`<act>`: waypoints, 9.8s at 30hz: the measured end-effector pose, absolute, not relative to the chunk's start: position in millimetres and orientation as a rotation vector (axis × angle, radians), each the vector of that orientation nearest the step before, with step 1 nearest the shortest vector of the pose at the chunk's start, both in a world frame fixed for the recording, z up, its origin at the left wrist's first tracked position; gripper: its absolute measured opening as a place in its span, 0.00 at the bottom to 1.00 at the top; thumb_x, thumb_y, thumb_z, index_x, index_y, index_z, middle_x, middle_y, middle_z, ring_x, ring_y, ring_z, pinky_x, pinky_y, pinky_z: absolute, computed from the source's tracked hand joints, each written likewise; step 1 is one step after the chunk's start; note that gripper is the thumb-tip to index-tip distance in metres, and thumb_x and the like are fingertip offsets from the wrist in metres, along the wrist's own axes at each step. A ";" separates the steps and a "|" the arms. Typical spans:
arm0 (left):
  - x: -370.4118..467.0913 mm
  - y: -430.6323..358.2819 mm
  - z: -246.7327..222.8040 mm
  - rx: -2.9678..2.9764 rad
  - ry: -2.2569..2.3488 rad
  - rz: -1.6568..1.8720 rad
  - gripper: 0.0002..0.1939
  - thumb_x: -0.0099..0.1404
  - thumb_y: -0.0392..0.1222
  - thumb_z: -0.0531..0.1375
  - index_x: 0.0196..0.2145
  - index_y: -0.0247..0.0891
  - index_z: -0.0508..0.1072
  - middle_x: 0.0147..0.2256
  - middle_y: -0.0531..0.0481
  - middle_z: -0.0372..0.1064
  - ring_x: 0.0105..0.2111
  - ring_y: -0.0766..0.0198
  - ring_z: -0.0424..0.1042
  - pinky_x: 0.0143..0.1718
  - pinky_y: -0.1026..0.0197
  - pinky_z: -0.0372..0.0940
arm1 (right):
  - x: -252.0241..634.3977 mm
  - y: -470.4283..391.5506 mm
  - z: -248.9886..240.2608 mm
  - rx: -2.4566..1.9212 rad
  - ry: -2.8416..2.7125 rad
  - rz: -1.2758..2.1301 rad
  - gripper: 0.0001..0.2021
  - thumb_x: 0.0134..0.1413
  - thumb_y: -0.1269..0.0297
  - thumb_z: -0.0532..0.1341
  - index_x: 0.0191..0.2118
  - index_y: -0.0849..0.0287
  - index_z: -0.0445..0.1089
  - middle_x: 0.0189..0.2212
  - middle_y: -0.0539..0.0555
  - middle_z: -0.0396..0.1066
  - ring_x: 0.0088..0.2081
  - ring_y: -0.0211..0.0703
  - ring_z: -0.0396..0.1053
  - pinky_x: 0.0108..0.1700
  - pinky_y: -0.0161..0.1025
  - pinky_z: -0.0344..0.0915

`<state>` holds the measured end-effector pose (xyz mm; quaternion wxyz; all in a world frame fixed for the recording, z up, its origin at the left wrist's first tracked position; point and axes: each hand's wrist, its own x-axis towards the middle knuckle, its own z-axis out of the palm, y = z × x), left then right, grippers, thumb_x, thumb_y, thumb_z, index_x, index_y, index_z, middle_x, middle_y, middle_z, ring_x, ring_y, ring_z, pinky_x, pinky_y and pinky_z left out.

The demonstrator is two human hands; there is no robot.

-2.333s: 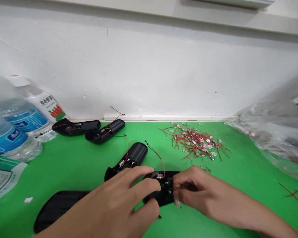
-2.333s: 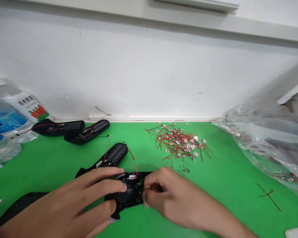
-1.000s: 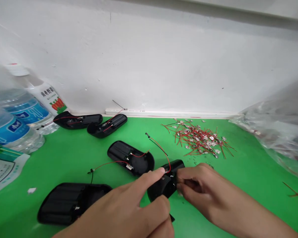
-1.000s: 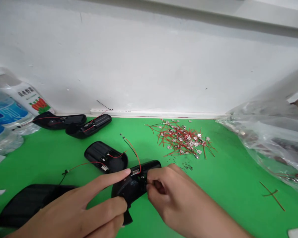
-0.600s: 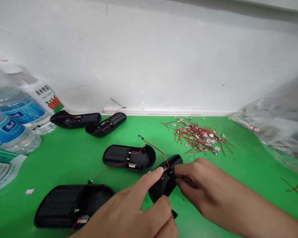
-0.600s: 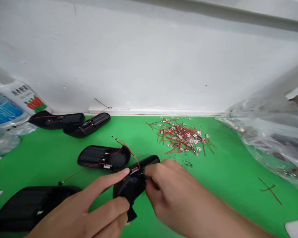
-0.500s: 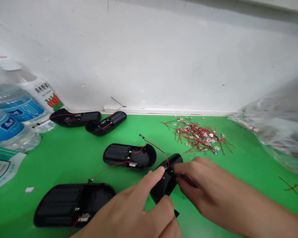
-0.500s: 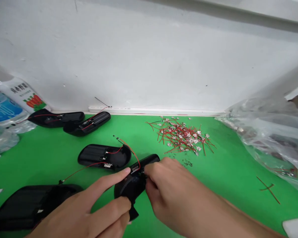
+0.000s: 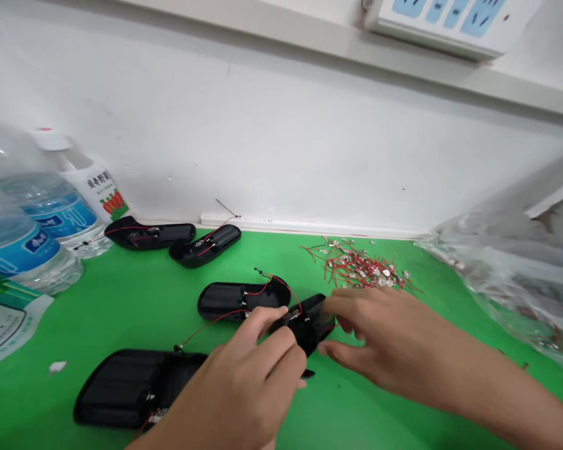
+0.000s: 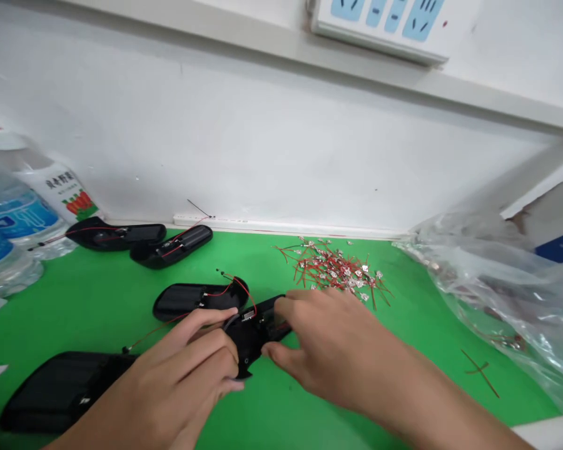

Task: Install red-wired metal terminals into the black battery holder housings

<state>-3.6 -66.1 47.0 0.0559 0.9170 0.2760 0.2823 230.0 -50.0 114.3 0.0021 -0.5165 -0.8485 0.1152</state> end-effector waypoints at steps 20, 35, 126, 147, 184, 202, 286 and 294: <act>-4.5 -52.3 34.7 2.713 0.923 0.780 0.11 0.64 0.33 0.71 0.35 0.38 0.71 0.36 0.49 0.73 0.42 0.53 0.73 0.54 0.50 0.74 | 225.2 -49.3 46.1 -1.288 -2.530 0.432 0.13 0.73 0.72 0.45 0.39 0.58 0.64 0.31 0.54 0.69 0.29 0.45 0.67 0.31 0.43 0.59; -5.2 -52.5 45.6 2.662 0.865 0.814 0.14 0.61 0.23 0.66 0.26 0.39 0.70 0.29 0.54 0.71 0.32 0.58 0.68 0.47 0.55 0.66 | 225.6 -54.0 38.6 -1.250 -2.537 0.536 0.11 0.75 0.72 0.45 0.38 0.54 0.57 0.32 0.50 0.62 0.28 0.42 0.61 0.30 0.42 0.53; -14.7 -43.5 66.2 3.046 0.528 0.504 0.14 0.67 0.22 0.55 0.36 0.36 0.77 0.33 0.50 0.71 0.33 0.57 0.69 0.50 0.50 0.68 | 243.9 -65.6 35.0 -1.010 -2.453 0.338 0.15 0.64 0.84 0.55 0.46 0.58 0.70 0.33 0.53 0.70 0.33 0.45 0.66 0.34 0.42 0.62; -14.5 -48.4 61.7 2.779 0.839 0.416 0.11 0.61 0.24 0.63 0.38 0.37 0.73 0.39 0.48 0.73 0.42 0.52 0.72 0.54 0.47 0.68 | 228.3 -60.9 26.8 -1.183 -2.266 0.204 0.05 0.71 0.75 0.59 0.44 0.58 0.69 0.33 0.51 0.69 0.31 0.41 0.70 0.32 0.35 0.66; -12.4 -46.0 56.4 2.767 0.783 0.639 0.16 0.53 0.25 0.71 0.31 0.39 0.70 0.33 0.55 0.70 0.36 0.58 0.68 0.47 0.54 0.63 | 242.3 -48.3 32.6 -0.912 -2.372 0.006 0.10 0.69 0.76 0.61 0.48 0.64 0.80 0.49 0.60 0.80 0.50 0.46 0.80 0.56 0.38 0.76; -12.3 -45.4 57.5 2.750 0.763 0.569 0.15 0.54 0.25 0.70 0.31 0.39 0.70 0.33 0.54 0.70 0.35 0.57 0.68 0.45 0.54 0.64 | 245.0 -46.2 36.3 -0.880 -2.450 -0.029 0.10 0.68 0.76 0.62 0.50 0.65 0.79 0.51 0.61 0.79 0.53 0.47 0.78 0.55 0.39 0.77; -11.6 -48.2 53.4 2.658 0.925 0.492 0.11 0.61 0.25 0.67 0.32 0.39 0.74 0.34 0.52 0.75 0.37 0.55 0.71 0.50 0.52 0.64 | 224.8 -71.4 25.9 -1.225 -2.081 0.339 0.20 0.70 0.73 0.58 0.60 0.48 0.73 0.39 0.52 0.67 0.40 0.42 0.68 0.38 0.35 0.71; -11.8 -44.8 53.1 2.714 0.903 0.567 0.10 0.59 0.28 0.70 0.31 0.39 0.74 0.32 0.53 0.74 0.34 0.56 0.70 0.56 0.52 0.62 | 224.0 -82.9 19.6 -1.168 -2.238 0.198 0.28 0.68 0.78 0.56 0.70 0.59 0.62 0.41 0.55 0.69 0.40 0.43 0.69 0.39 0.38 0.72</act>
